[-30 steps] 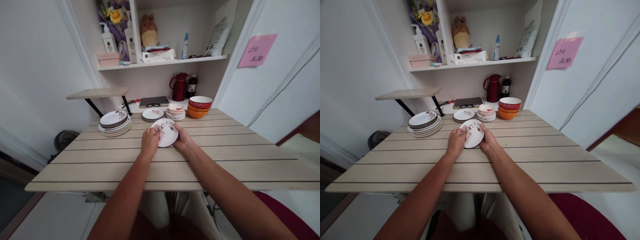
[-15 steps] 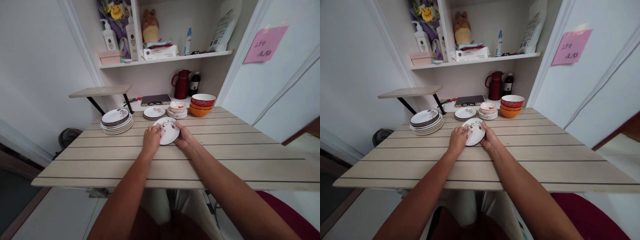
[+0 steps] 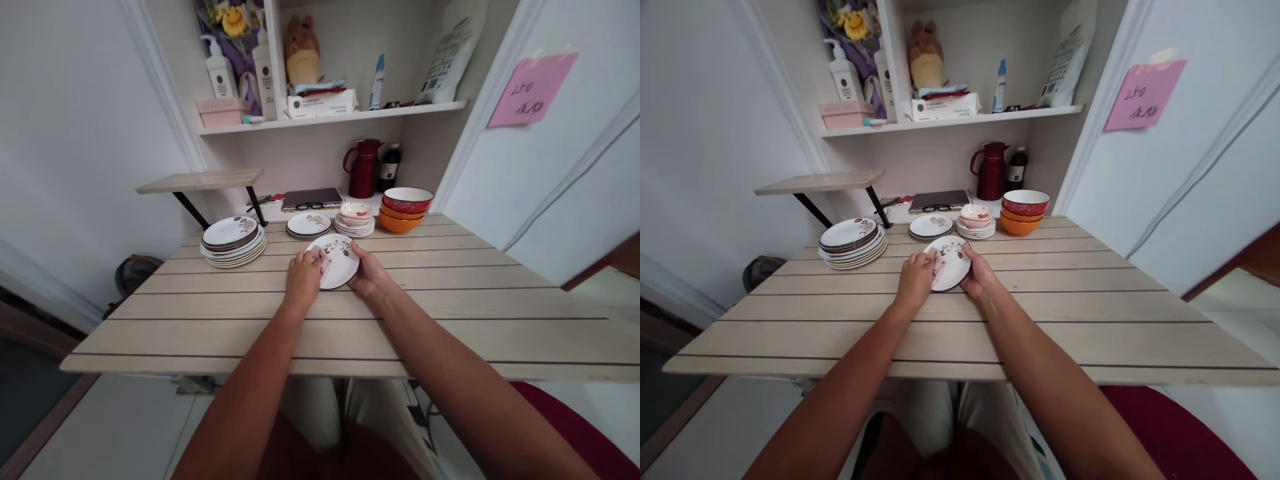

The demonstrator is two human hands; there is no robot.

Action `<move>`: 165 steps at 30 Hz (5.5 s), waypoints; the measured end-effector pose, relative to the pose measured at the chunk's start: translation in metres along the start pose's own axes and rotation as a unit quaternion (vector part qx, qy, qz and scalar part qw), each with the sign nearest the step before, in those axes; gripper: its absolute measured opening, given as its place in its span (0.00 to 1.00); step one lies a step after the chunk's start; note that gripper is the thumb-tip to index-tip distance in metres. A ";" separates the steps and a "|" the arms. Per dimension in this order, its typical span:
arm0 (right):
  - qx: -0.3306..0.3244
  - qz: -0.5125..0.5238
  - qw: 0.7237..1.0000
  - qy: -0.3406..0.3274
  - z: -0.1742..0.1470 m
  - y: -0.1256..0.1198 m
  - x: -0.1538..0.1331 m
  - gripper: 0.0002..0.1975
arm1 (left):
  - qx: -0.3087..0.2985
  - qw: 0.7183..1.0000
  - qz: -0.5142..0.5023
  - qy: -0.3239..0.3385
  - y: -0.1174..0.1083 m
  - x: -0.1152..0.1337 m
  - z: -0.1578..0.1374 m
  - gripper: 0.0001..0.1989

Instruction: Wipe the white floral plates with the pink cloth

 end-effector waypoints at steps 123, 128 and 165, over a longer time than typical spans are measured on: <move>-0.047 -0.037 0.998 0.027 0.001 0.012 0.002 0.16 | 0.051 0.998 0.000 -0.040 -0.024 -0.017 0.001 0.14; -0.051 -0.024 0.998 0.027 0.003 0.009 0.002 0.16 | 0.028 0.999 0.014 -0.036 -0.009 -0.015 -0.002 0.15; -0.115 -0.079 0.990 0.034 0.003 0.015 0.011 0.21 | 0.010 0.986 -0.099 0.130 -0.010 0.026 -0.009 0.20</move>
Point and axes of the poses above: each hand's wrist, its own z-axis towards the middle knuckle, its own y-axis out of the palm, x = y × z, the point moved 10 cm from there along z, towards the middle knuckle, and after that the axes turned 13 degrees about -z, right-handed, at the moved point
